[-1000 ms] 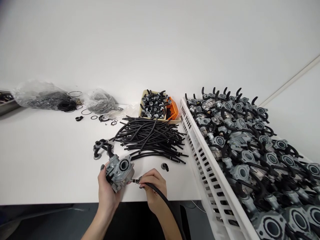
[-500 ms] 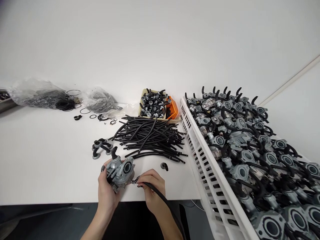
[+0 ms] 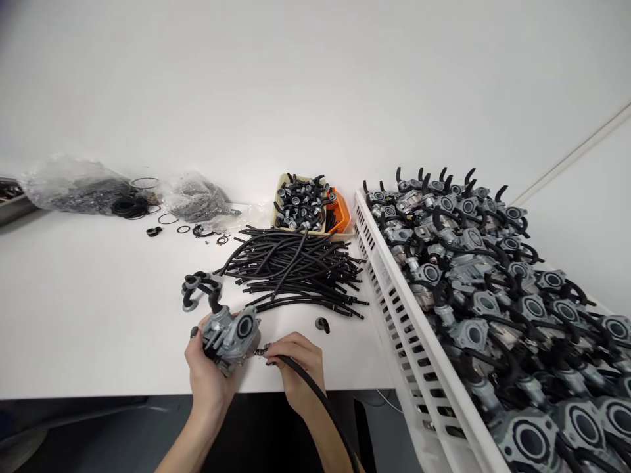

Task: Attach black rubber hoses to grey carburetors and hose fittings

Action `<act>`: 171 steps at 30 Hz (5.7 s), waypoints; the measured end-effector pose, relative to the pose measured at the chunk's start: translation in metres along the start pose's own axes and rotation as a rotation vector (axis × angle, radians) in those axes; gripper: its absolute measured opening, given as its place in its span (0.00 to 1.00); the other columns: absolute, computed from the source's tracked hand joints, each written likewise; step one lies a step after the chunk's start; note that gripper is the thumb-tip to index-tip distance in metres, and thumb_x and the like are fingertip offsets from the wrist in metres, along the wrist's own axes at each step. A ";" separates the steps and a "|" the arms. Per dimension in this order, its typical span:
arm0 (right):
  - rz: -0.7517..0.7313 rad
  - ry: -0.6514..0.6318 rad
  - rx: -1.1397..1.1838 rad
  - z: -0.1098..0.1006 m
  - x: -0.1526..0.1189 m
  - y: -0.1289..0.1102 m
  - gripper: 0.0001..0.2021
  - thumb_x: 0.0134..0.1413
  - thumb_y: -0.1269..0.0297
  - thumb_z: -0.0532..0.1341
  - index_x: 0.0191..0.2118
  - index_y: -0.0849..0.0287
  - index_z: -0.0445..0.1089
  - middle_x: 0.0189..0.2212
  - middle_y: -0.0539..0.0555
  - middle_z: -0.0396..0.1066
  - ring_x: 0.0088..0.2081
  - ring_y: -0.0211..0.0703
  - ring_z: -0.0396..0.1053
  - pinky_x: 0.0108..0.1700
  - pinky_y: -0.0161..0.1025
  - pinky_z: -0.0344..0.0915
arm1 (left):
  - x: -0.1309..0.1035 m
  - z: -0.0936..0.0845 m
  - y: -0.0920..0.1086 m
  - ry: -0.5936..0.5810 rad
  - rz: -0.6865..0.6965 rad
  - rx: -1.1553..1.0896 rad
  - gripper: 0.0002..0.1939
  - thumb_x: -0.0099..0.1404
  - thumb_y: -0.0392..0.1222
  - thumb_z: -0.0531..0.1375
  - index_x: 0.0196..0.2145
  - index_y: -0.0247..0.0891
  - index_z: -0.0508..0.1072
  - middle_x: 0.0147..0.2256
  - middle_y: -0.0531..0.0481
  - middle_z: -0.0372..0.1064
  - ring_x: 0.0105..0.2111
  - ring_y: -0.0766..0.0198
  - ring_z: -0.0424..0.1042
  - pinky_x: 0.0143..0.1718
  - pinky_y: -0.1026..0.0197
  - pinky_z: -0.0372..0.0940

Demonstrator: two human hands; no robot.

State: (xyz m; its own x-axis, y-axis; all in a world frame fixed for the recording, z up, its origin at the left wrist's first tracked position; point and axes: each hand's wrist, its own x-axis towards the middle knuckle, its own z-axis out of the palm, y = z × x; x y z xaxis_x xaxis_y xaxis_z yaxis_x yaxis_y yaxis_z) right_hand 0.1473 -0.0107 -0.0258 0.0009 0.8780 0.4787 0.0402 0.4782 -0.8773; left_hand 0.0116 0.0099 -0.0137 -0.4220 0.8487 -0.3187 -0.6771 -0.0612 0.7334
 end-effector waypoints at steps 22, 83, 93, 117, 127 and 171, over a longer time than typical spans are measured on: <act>0.155 0.022 0.149 0.001 0.001 0.009 0.06 0.56 0.63 0.64 0.35 0.52 0.80 0.26 0.52 0.76 0.29 0.44 0.72 0.32 0.39 0.67 | -0.002 -0.002 0.003 -0.137 -0.076 -0.016 0.16 0.59 0.56 0.59 0.39 0.43 0.71 0.34 0.51 0.75 0.32 0.57 0.75 0.30 0.58 0.71; 0.314 -0.376 0.439 -0.003 0.005 0.000 0.34 0.41 0.41 0.68 0.56 0.44 0.68 0.65 0.60 0.51 0.65 0.61 0.53 0.64 0.56 0.53 | 0.003 -0.014 0.016 -0.479 -0.554 0.160 0.27 0.59 0.63 0.59 0.42 0.37 0.77 0.37 0.45 0.78 0.42 0.53 0.75 0.46 0.56 0.66; 0.302 -0.361 0.428 -0.004 -0.001 0.002 0.32 0.42 0.40 0.67 0.55 0.43 0.69 0.64 0.58 0.50 0.65 0.61 0.53 0.63 0.54 0.56 | 0.000 -0.014 0.019 -0.608 -0.534 0.113 0.20 0.58 0.57 0.62 0.39 0.39 0.78 0.37 0.45 0.77 0.42 0.52 0.75 0.46 0.54 0.66; 0.004 0.012 -0.008 -0.009 -0.007 0.010 0.11 0.58 0.53 0.61 0.42 0.48 0.77 0.41 0.58 0.68 0.44 0.50 0.68 0.45 0.47 0.68 | -0.005 -0.014 -0.001 -0.078 0.346 0.415 0.21 0.59 0.53 0.64 0.48 0.46 0.69 0.47 0.50 0.69 0.48 0.57 0.67 0.50 0.61 0.60; -0.150 0.146 -0.445 0.016 -0.024 0.016 0.17 0.63 0.74 0.54 0.46 0.47 0.74 0.41 0.58 0.66 0.30 0.41 0.67 0.29 0.40 0.69 | -0.016 -0.002 0.002 -0.029 0.439 0.485 0.17 0.60 0.50 0.63 0.46 0.46 0.70 0.46 0.49 0.67 0.48 0.56 0.65 0.48 0.63 0.57; 0.373 -0.032 0.272 0.007 0.004 0.012 0.23 0.51 0.57 0.68 0.54 0.52 0.71 0.53 0.57 0.72 0.56 0.55 0.69 0.59 0.53 0.63 | 0.000 -0.022 -0.006 -0.266 0.351 0.650 0.24 0.62 0.58 0.59 0.50 0.40 0.66 0.47 0.44 0.68 0.49 0.53 0.67 0.51 0.55 0.60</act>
State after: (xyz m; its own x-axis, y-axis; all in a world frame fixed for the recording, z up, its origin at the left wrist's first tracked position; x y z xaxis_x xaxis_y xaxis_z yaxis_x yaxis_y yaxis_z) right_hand 0.1408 -0.0010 -0.0350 -0.0654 0.9893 0.1307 -0.2210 0.1134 -0.9687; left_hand 0.0017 -0.0014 -0.0313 -0.3322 0.9388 0.0908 -0.0077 -0.0989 0.9951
